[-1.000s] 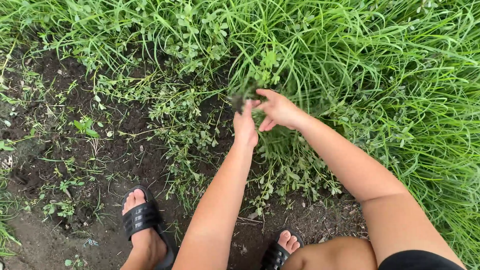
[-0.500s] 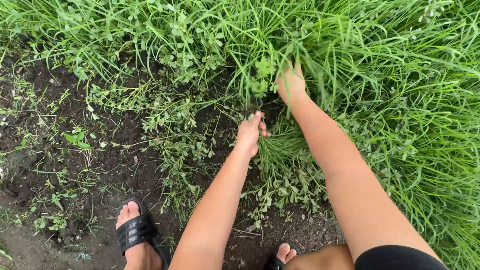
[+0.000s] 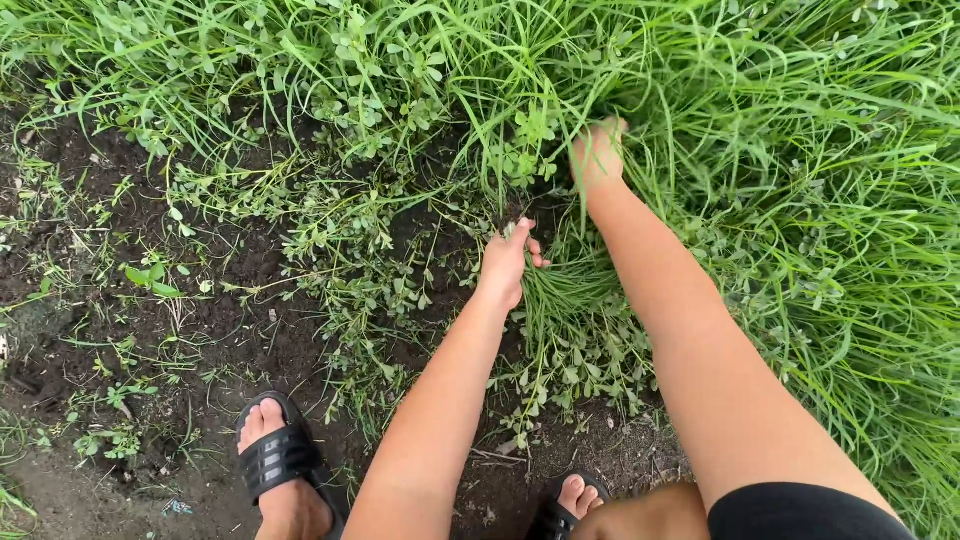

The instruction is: Pulling grass and weeds from the soil by hand in an outdoor garden area.

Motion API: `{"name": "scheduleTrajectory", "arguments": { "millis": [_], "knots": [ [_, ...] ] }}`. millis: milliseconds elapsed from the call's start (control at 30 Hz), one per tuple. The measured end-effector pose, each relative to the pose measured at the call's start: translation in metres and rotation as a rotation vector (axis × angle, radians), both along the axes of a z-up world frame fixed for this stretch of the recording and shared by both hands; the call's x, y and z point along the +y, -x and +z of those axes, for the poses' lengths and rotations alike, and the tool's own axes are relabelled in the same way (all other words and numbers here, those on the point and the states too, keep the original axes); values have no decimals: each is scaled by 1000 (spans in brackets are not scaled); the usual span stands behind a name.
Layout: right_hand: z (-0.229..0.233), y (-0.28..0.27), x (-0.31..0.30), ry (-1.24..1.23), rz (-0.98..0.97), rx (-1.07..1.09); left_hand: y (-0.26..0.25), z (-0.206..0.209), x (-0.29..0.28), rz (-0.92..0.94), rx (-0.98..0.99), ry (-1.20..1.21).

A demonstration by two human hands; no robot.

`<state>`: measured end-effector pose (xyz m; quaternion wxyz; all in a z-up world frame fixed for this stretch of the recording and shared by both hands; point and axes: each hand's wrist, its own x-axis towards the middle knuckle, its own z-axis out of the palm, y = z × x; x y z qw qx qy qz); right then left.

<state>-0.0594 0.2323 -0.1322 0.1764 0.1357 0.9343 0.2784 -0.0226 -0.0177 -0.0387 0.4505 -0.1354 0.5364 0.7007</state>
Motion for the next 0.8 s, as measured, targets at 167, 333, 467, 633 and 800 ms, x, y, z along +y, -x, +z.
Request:
{"name": "scheduleTrajectory", "arguments": {
  "millis": [167, 333, 467, 633, 800],
  "knots": [
    [3, -7, 1, 65, -4, 91, 4, 19, -4, -11, 7, -5],
    [51, -33, -37, 239, -174, 140, 3, 14, -14, -52, -10, 14],
    [100, -64, -51, 519, -262, 377, 0, 4, 2, -66, 18, -25],
    [126, -123, -80, 1054, -330, 437, -29, 24, 12, -26, 16, -78],
    [207, -167, -144, 1419, -386, 448, -57, 58, 1, -134, -20, 33]
  ]
}}
